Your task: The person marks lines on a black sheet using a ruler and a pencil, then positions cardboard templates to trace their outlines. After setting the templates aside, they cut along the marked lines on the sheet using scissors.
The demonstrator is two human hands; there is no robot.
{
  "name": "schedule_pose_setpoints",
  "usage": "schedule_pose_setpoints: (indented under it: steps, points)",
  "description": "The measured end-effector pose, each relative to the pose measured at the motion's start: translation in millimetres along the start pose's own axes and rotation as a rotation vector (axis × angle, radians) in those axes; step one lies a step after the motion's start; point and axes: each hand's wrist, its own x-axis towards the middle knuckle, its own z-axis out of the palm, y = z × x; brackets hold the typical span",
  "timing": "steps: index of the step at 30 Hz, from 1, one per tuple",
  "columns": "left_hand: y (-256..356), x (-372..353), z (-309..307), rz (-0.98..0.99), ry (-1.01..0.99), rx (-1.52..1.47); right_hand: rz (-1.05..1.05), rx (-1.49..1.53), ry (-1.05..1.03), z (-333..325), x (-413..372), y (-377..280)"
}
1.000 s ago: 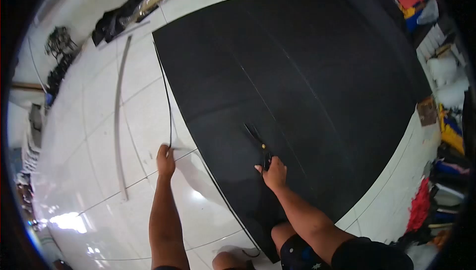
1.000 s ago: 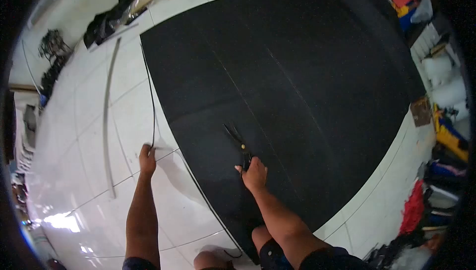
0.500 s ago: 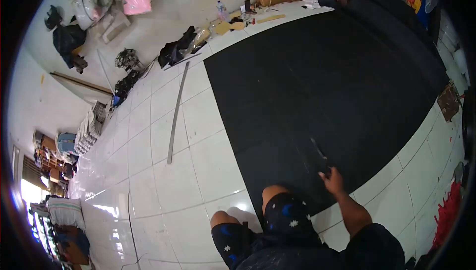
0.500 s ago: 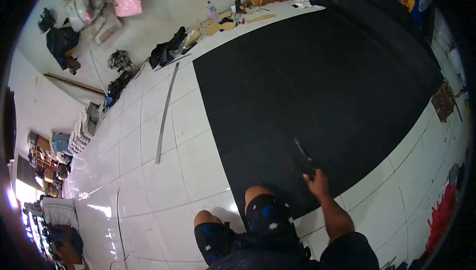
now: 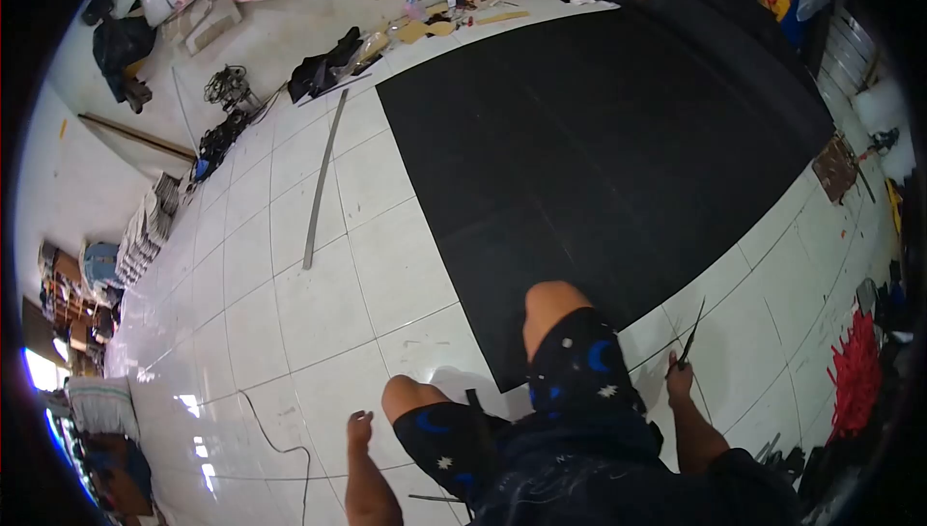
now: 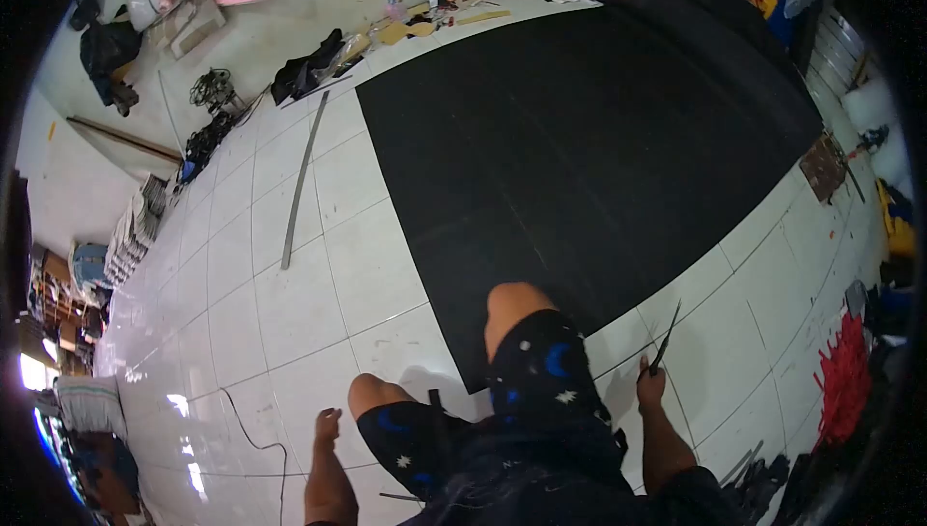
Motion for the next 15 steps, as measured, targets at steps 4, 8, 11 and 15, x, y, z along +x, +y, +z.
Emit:
schedule_pose_setpoints:
  steps: [4, 8, 11, 15]
  points:
    - [-0.2, 22.1, 84.0, 0.020, -0.142, 0.049, -0.064, 0.105, -0.025, -32.2, 18.7, -54.2]
    - [-16.3, 28.7, 159.5, 0.020, -0.155, 0.372, -0.449, -0.075, 0.034, -100.0, 33.4, -150.3]
    - [42.8, -36.8, 156.8, -0.078, -0.068, 0.407, -0.628, -0.210, -0.033, -159.4, 58.0, -215.2]
    - [50.6, -41.6, 152.2, -0.049, -0.138, 0.418, -0.645, -0.562, -0.011, -181.9, 7.4, -324.4]
